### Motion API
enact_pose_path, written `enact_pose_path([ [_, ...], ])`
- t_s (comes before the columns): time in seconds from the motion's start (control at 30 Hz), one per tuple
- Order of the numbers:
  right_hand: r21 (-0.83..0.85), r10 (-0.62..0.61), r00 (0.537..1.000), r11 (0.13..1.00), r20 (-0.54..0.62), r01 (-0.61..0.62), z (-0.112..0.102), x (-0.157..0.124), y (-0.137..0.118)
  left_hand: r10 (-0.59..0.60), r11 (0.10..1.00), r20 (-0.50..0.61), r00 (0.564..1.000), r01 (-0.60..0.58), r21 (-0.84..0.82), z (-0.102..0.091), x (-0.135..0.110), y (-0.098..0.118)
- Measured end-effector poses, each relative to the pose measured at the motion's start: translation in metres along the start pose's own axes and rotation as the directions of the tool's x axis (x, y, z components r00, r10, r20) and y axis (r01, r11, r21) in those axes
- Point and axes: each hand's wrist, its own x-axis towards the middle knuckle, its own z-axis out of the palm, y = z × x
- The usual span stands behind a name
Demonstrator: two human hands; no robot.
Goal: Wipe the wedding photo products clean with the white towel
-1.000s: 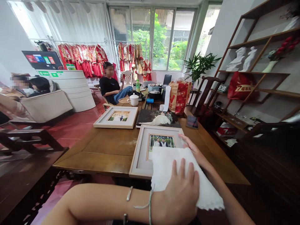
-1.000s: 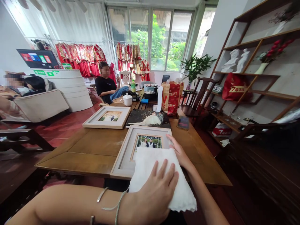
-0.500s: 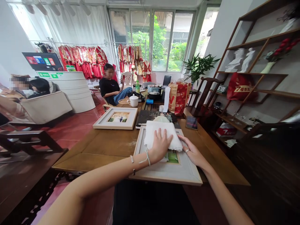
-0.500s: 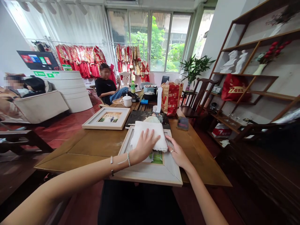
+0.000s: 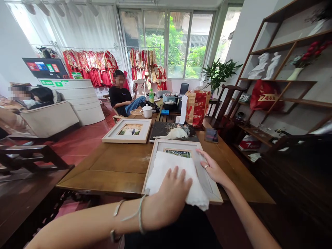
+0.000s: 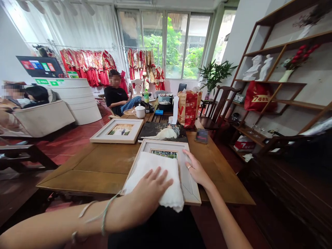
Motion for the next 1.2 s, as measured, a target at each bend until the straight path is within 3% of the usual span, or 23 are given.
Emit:
enact_pose_path([
  [0.1,-0.009,-0.008,1.0,1.0,0.005,0.008,-0.003,0.0,-0.001,-0.078,0.996,0.036,0.996,0.076,0.04,-0.006,-0.013,0.004],
  [0.2,-0.014,-0.008,1.0,1.0,0.014,0.008,-0.006,-0.004,-0.001,-0.155,0.987,0.023,0.988,0.154,0.043,0.0,-0.005,-0.011],
  [0.37,-0.018,-0.009,0.999,1.0,0.035,0.009,-0.004,-0.011,0.0,-0.274,0.958,-0.174,0.946,0.285,0.04,0.024,0.027,-0.059],
  [0.47,-0.022,0.008,0.999,1.0,0.039,-0.007,-0.002,-0.012,0.003,-0.281,0.953,-0.259,0.924,0.3,0.036,0.036,0.042,-0.085],
  [0.6,-0.02,0.023,0.999,1.0,0.035,-0.022,-0.001,-0.011,0.007,-0.213,0.974,-0.229,0.95,0.226,0.031,0.041,0.052,-0.099],
  [0.8,-0.036,0.016,0.999,0.999,0.042,-0.015,-0.003,-0.011,0.003,-0.15,0.988,-0.096,0.984,0.145,-0.053,0.025,0.041,-0.079],
  [1.03,-0.036,0.041,0.998,0.999,0.038,-0.04,-0.008,-0.004,-0.011,-0.012,0.973,0.028,1.0,0.019,-0.232,-0.003,-0.034,-0.032],
  [1.2,-0.025,0.02,0.999,0.999,0.031,-0.02,-0.01,0.001,-0.006,0.026,0.944,0.063,0.998,-0.004,-0.331,-0.013,-0.064,-0.024],
])
